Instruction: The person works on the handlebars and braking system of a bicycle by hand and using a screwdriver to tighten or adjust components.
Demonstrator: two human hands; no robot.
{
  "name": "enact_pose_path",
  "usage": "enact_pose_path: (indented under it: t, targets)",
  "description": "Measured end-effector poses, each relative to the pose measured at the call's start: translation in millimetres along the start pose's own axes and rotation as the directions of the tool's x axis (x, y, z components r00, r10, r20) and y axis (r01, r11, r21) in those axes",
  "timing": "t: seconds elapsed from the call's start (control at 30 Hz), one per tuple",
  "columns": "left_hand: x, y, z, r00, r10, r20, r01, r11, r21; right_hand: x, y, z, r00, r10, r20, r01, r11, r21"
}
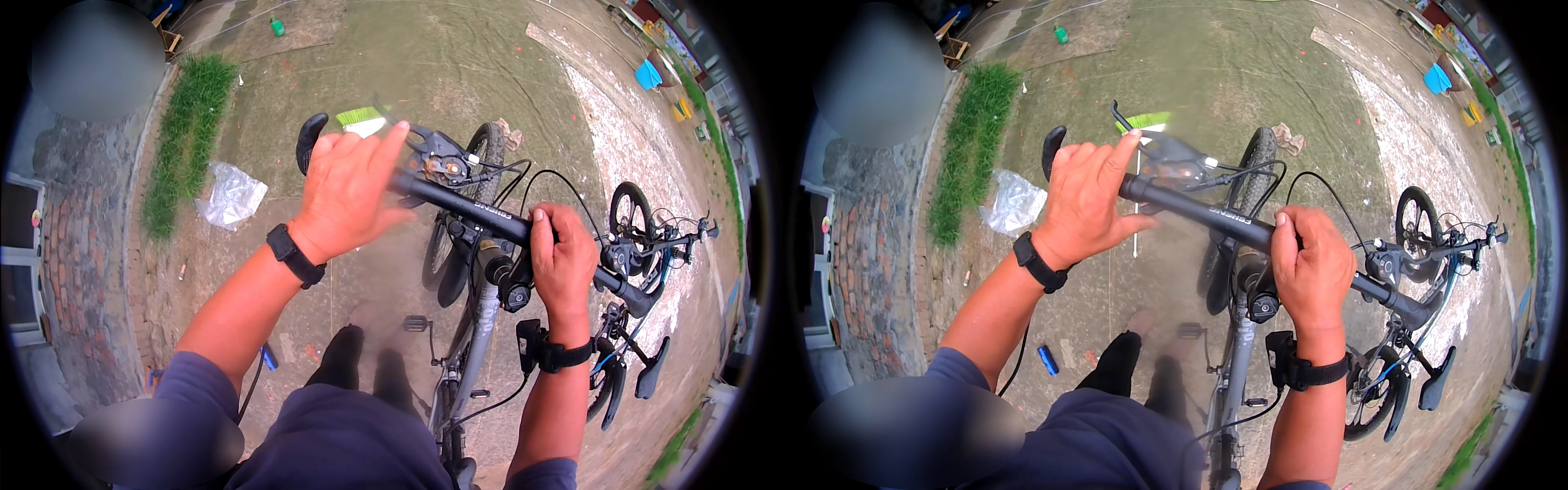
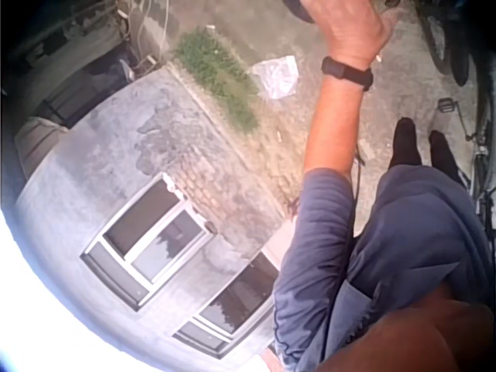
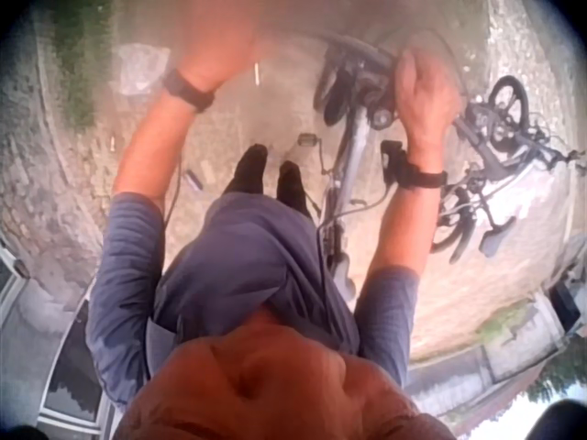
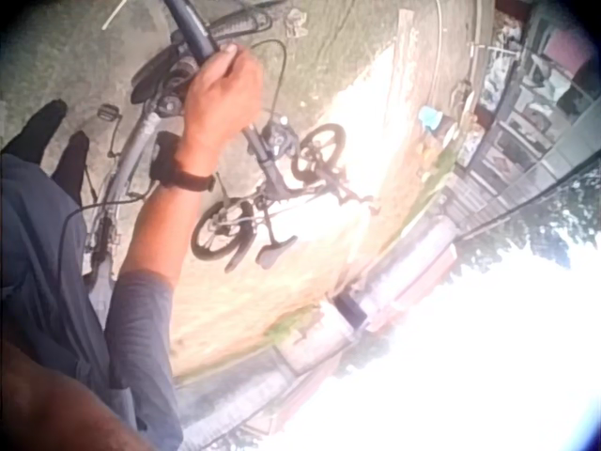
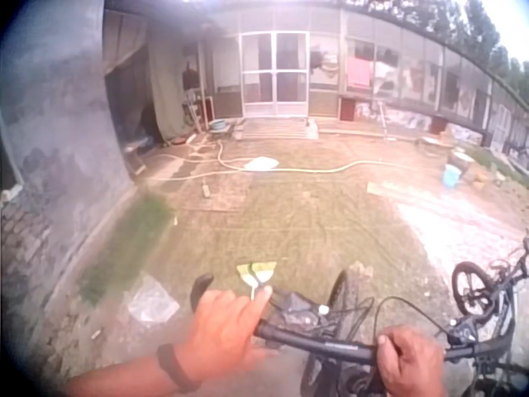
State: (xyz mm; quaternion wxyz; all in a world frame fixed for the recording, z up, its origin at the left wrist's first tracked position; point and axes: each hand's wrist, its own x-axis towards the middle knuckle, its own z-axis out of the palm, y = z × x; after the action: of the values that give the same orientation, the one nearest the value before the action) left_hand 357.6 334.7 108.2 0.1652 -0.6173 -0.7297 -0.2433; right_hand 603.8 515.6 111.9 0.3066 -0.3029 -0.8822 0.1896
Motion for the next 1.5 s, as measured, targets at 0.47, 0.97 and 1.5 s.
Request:
enact_pose_path:
  t: [0.47,0.97,1.5]
  targets:
    - [6,6,18,0.997,0.027,-0.073,-0.022,0.997,0.068,1,20,-1,1.0,0.02,-0.015,-0.02,0.999,0.025]
    - [21,12,24,0.996,0.052,-0.069,-0.048,0.997,0.058,8,35,-9,1.0,0.019,-0.016,-0.018,0.999,0.043]
    - [23,14,29,0.994,0.034,-0.109,-0.028,0.998,0.051,13,40,-10,1.0,0.007,-0.015,-0.006,0.999,0.031]
